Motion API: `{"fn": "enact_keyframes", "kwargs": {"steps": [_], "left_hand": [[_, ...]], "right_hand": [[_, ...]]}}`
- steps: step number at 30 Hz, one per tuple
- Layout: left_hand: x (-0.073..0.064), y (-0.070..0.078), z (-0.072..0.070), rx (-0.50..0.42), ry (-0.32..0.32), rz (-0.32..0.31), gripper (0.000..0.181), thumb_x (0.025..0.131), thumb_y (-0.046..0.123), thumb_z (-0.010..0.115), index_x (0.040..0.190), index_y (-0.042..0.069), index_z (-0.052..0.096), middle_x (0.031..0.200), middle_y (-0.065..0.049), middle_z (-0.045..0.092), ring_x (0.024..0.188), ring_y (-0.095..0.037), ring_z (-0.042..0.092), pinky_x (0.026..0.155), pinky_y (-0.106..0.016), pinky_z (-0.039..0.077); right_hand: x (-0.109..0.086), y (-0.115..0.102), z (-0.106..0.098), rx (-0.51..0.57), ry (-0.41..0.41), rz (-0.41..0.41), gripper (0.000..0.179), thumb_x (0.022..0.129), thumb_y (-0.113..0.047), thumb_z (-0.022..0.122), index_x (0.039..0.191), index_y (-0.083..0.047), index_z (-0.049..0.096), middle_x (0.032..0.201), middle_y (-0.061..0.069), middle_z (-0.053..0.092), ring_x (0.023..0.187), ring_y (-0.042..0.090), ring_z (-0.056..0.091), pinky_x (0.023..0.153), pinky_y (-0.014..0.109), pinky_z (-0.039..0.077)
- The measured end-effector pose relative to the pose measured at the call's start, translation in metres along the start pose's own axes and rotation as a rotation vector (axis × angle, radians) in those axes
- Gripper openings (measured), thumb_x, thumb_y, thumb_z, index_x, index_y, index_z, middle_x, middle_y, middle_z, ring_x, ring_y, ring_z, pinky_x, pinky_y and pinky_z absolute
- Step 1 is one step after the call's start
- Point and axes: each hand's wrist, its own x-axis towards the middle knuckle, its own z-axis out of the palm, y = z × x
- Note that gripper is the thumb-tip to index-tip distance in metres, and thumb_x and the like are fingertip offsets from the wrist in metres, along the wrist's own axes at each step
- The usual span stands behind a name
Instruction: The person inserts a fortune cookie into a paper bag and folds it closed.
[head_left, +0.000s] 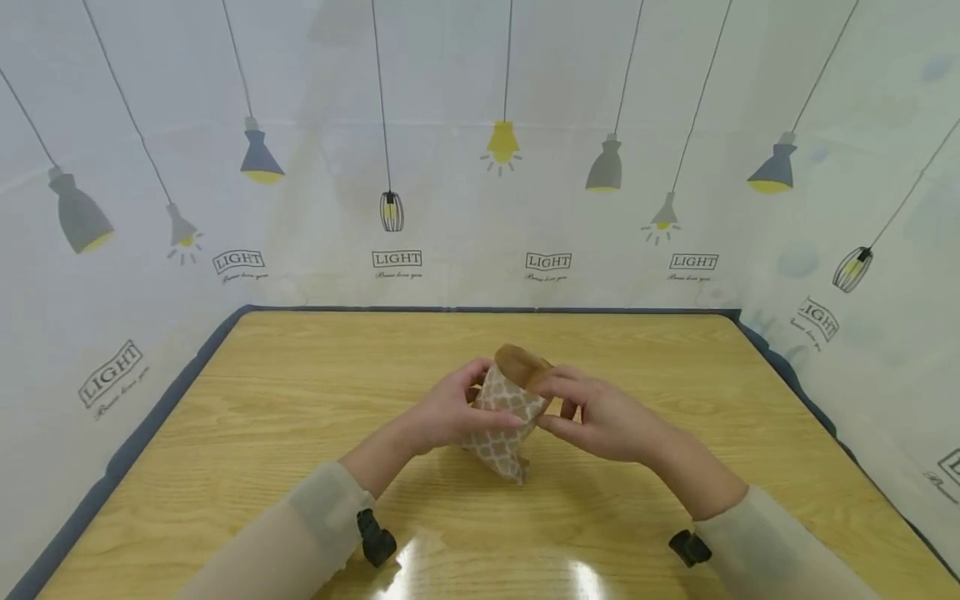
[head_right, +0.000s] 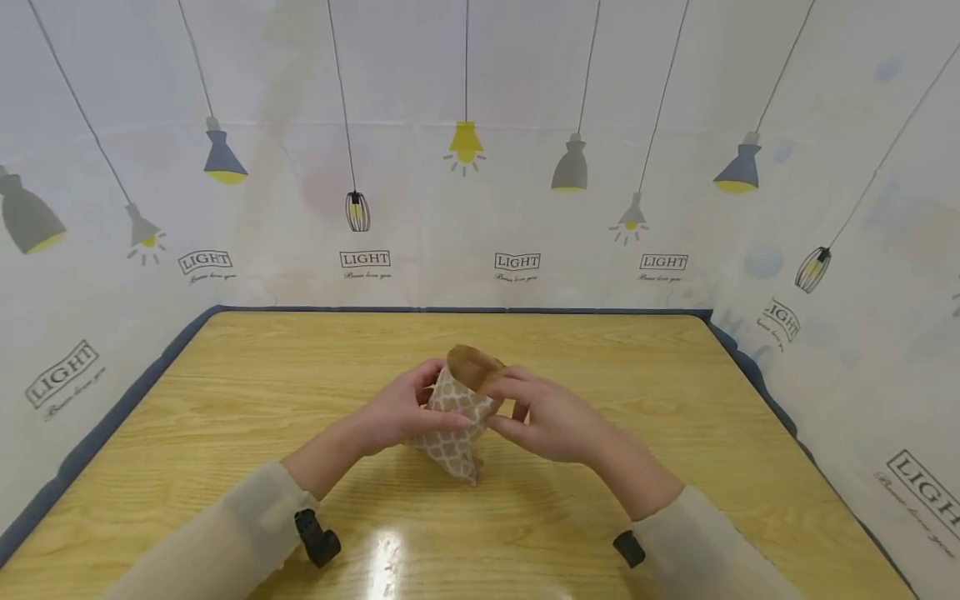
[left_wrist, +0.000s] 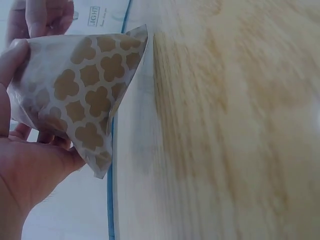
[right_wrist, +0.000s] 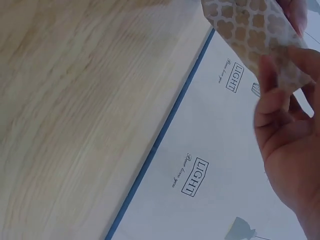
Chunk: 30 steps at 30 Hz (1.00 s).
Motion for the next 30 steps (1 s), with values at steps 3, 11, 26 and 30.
{"fn": "enact_keyframes", "kwargs": {"steps": [3, 11, 26, 30], "left_hand": [[0.0, 0.0, 0.001, -0.009, -0.009, 0.009, 0.071, 0.095, 0.019, 0.088, 0.155, 0.015, 0.05, 0.139, -0.015, 0.065, 0.12, -0.028, 0.068, 0.097, -0.045, 0.064], [0.001, -0.004, 0.002, -0.034, 0.005, 0.013, 0.068, 0.093, 0.019, 0.09, 0.151, 0.016, 0.054, 0.139, -0.013, 0.066, 0.119, -0.027, 0.069, 0.098, -0.044, 0.064], [0.003, -0.013, 0.004, -0.049, 0.18, 0.037, 0.057, 0.099, 0.032, 0.084, 0.15, 0.021, 0.059, 0.14, -0.008, 0.064, 0.12, -0.026, 0.065, 0.094, -0.038, 0.061], [0.003, -0.011, 0.009, -0.064, 0.19, 0.061, 0.057, 0.099, 0.031, 0.084, 0.149, 0.02, 0.059, 0.138, -0.008, 0.065, 0.119, -0.024, 0.064, 0.092, -0.036, 0.061]], "right_hand": [[0.001, -0.001, 0.002, 0.056, -0.031, 0.03, 0.041, 0.107, -0.016, 0.072, 0.148, -0.013, 0.067, 0.147, 0.013, 0.067, 0.069, 0.015, 0.071, 0.064, 0.028, 0.061], [0.003, -0.002, -0.001, 0.126, -0.107, 0.082, 0.038, 0.111, -0.02, 0.067, 0.148, -0.015, 0.068, 0.151, 0.011, 0.065, 0.071, 0.025, 0.072, 0.064, 0.032, 0.062], [-0.001, 0.005, 0.004, 0.294, 0.25, 0.254, 0.07, 0.105, -0.022, 0.077, 0.163, -0.01, 0.041, 0.16, 0.021, 0.051, 0.122, 0.034, 0.07, 0.092, 0.038, 0.064], [0.003, 0.008, 0.011, 0.472, 0.141, 0.364, 0.084, 0.102, -0.032, 0.081, 0.168, -0.013, 0.032, 0.165, 0.02, 0.044, 0.145, 0.043, 0.057, 0.108, 0.048, 0.06]]}}
